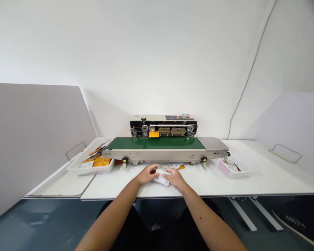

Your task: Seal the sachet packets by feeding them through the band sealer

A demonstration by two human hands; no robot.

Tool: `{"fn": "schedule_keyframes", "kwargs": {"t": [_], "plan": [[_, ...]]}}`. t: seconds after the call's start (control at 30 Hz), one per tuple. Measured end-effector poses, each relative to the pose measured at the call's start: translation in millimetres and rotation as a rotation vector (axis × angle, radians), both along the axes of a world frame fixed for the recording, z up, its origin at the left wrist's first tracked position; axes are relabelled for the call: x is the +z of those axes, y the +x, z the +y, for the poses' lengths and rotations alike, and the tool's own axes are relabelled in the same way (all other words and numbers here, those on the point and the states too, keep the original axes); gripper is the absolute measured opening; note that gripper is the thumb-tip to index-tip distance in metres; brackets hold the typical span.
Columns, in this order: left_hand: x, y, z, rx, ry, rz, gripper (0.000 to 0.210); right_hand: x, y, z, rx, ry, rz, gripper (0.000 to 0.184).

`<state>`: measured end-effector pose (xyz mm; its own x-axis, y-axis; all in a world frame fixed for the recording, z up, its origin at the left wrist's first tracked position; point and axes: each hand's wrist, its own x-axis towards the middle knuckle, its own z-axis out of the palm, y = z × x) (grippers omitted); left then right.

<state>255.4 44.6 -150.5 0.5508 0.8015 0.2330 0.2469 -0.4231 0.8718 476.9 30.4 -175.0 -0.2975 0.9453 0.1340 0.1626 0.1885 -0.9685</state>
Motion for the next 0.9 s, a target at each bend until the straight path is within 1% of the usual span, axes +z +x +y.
{"fn": "schedule_keyframes", "kwargs": {"t": [0.1, 0.23, 0.33, 0.43, 0.5, 0.53, 0.6, 0.63, 0.67, 0.7, 0.77, 0.8, 0.83, 0.9], "plan": [[-2.4, 0.5, 3.3, 0.029, -0.105, -0.013, 0.044, -5.6, -3.1, 2.1, -0.027, 0.034, 0.018, 0.029], [-2.5, 3.4, 7.8, 0.061, -0.209, -0.098, 0.049, -9.6, 3.6, 1.5, -0.041, -0.058, 0.064, 0.034], [-1.6, 4.4, 9.9, 0.087, -0.233, -0.159, 0.051, -10.4, 4.3, -1.1, -0.044, -0.07, 0.069, 0.033], [-1.0, 4.0, 9.4, 0.088, -0.224, -0.185, 0.05, -6.5, 4.1, -4.8, -0.01, -0.052, -0.01, 0.029], [-0.6, 3.8, 8.4, 0.089, -0.222, -0.214, 0.049, 3.2, 8.9, -6.3, 0.057, -0.055, -0.095, 0.024], [-0.4, 3.8, 8.0, 0.091, -0.227, -0.234, 0.049, 11.3, 13.9, -5.9, 0.097, -0.064, -0.128, 0.022], [-0.1, 4.0, 7.6, 0.092, -0.239, -0.269, 0.049, 34.8, 30.2, -0.7, 0.141, -0.092, -0.127, 0.021], [0.0, 4.0, 7.7, 0.089, -0.243, -0.274, 0.049, 49.4, 41.5, 4.8, 0.12, -0.101, -0.081, 0.024], [0.1, 3.9, 7.9, 0.086, -0.244, -0.272, 0.049, 65.1, 54.5, 12.6, 0.065, -0.1, -0.005, 0.026], [0.2, 3.8, 8.3, 0.086, -0.242, -0.265, 0.049, 81.0, 68.9, 22.6, -0.026, -0.081, 0.092, 0.028], [0.2, 3.3, 9.0, 0.09, -0.232, -0.249, 0.048, 109.6, 99.3, 47.9, -0.273, 0.023, 0.317, 0.03], [0.1, 2.9, 9.2, 0.092, -0.227, -0.243, 0.048, 120.8, 114.0, 61.9, -0.409, 0.084, 0.42, 0.029], [-0.1, 2.6, 9.4, 0.093, -0.222, -0.241, 0.048, 129.4, 127.4, 75.8, -0.537, 0.14, 0.497, 0.028], [-0.7, 1.9, 9.3, 0.09, -0.216, -0.234, 0.048, 138.8, 148.4, 101.1, -0.755, 0.205, 0.563, 0.022]]}}
